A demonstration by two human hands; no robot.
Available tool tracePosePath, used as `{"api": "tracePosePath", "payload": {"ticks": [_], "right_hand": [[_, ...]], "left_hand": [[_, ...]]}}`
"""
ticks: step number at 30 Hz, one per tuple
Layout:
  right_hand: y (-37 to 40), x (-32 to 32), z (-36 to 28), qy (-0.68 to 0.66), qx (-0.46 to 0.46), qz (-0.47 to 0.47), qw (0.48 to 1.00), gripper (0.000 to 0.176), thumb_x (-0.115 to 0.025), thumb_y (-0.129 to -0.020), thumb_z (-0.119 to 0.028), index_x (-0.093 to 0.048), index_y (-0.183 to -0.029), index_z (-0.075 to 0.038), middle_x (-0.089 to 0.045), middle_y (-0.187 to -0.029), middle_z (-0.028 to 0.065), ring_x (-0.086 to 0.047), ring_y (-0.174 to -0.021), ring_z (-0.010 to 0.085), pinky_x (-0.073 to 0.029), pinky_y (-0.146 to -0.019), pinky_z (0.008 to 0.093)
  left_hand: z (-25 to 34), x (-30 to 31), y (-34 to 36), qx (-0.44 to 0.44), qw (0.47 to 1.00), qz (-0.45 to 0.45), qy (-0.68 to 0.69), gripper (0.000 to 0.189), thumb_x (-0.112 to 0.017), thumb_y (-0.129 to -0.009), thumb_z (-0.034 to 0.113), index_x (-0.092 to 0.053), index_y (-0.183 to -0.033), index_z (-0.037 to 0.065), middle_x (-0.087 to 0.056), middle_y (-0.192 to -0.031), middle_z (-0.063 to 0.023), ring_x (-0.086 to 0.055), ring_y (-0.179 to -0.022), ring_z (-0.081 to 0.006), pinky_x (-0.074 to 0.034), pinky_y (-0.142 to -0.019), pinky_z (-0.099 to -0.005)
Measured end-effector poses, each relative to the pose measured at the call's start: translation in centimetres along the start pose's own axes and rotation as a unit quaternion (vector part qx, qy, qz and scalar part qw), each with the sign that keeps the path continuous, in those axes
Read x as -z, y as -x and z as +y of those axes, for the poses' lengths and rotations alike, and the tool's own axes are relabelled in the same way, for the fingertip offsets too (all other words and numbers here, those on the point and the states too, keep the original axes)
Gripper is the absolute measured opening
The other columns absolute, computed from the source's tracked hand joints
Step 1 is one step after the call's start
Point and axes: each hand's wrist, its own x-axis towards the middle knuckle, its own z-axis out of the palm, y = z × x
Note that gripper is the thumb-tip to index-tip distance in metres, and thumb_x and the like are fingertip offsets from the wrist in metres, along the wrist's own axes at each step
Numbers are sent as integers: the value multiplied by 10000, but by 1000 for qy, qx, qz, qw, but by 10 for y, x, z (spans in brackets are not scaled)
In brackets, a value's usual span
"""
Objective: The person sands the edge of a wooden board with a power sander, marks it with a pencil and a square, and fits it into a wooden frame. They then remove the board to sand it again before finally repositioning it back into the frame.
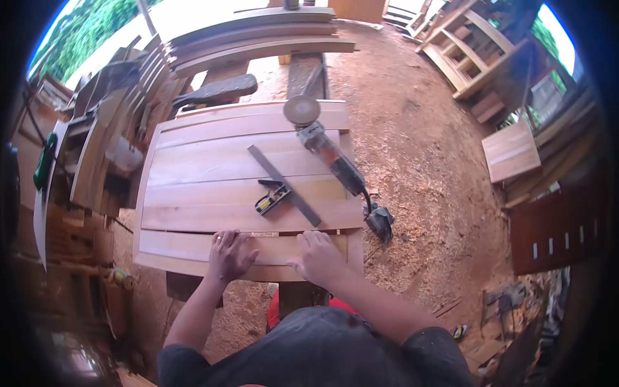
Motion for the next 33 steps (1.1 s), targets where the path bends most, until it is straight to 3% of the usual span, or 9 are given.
{"api": "tracePosePath", "payload": {"ticks": [5,8,11,14,19,23,25,29,33], "right_hand": [[-5,-12,-2,4,-43,-14,999,630,-763,-941,-524,-650,-1222,28,-680,-1191,185,-638,-1209,319,-498,-1057,436],[-22,4,-12,25,-127,-124,984,592,-731,-972,-524,-683,-1203,19,-684,-1199,181,-641,-1213,305,-517,-1033,440],[-33,0,-9,32,-136,-160,977,556,-710,-990,-519,-710,-1168,8,-674,-1197,172,-634,-1207,305,-538,-1002,451],[-17,-30,-14,131,-80,20,988,497,-680,-1016,-475,-717,-1082,16,-658,-1149,178,-625,-1160,329,-536,-991,464],[-17,-21,-9,88,-85,3,992,493,-666,-1027,-485,-734,-1070,0,-644,-1176,157,-615,-1181,315,-542,-976,471],[-25,-31,-2,82,-104,14,991,466,-640,-1047,-482,-771,-1011,-36,-685,-1112,142,-664,-1113,305,-556,-969,468],[-30,-44,7,98,-89,60,989,447,-645,-1047,-467,-770,-905,-62,-703,-969,134,-701,-986,302,-582,-897,447],[-37,-53,7,144,-105,93,980,441,-641,-1051,-455,-776,-827,-100,-713,-824,106,-740,-841,286,-615,-739,415],[-40,-55,9,162,-111,87,977,454,-618,-1067,-459,-782,-837,-104,-742,-866,103,-760,-864,276,-615,-729,407]], "left_hand": [[-2,-11,2,-1,1000,20,-20,414,-741,-919,390,-727,-1195,81,-679,-1187,-135,-665,-1099,-343,-492,-1019,-510],[-2,-12,9,10,999,20,-27,423,-734,-920,397,-727,-1203,82,-682,-1216,-131,-660,-1125,-341,-484,-1034,-508],[0,-14,7,26,999,12,-28,431,-735,-918,401,-726,-1207,82,-678,-1233,-126,-645,-1161,-342,-470,-1054,-513],[4,-10,4,43,999,6,-24,433,-744,-912,401,-724,-1203,82,-670,-1218,-122,-629,-1177,-346,-458,-1068,-521],[14,-6,-2,60,998,20,-17,370,-770,-918,399,-728,-1100,80,-655,-1135,-118,-627,-1143,-354,-463,-1045,-531],[13,-11,-14,94,995,44,-11,355,-786,-936,428,-719,-876,84,-661,-999,-99,-667,-1006,-341,-526,-881,-499],[8,-21,-18,111,992,56,-28,417,-783,-951,450,-696,-775,82,-649,-912,-90,-677,-929,-340,-537,-775,-484],[5,-26,-22,94,989,89,-70,389,-809,-911,441,-704,-750,103,-671,-865,-68,-700,-822,-312,-560,-687,-454],[5,-32,-25,98,988,95,-70,386,-810,-912,432,-691,-740,107,-672,-846,-72,-706,-817,-310,-559,-682,-461]]}}
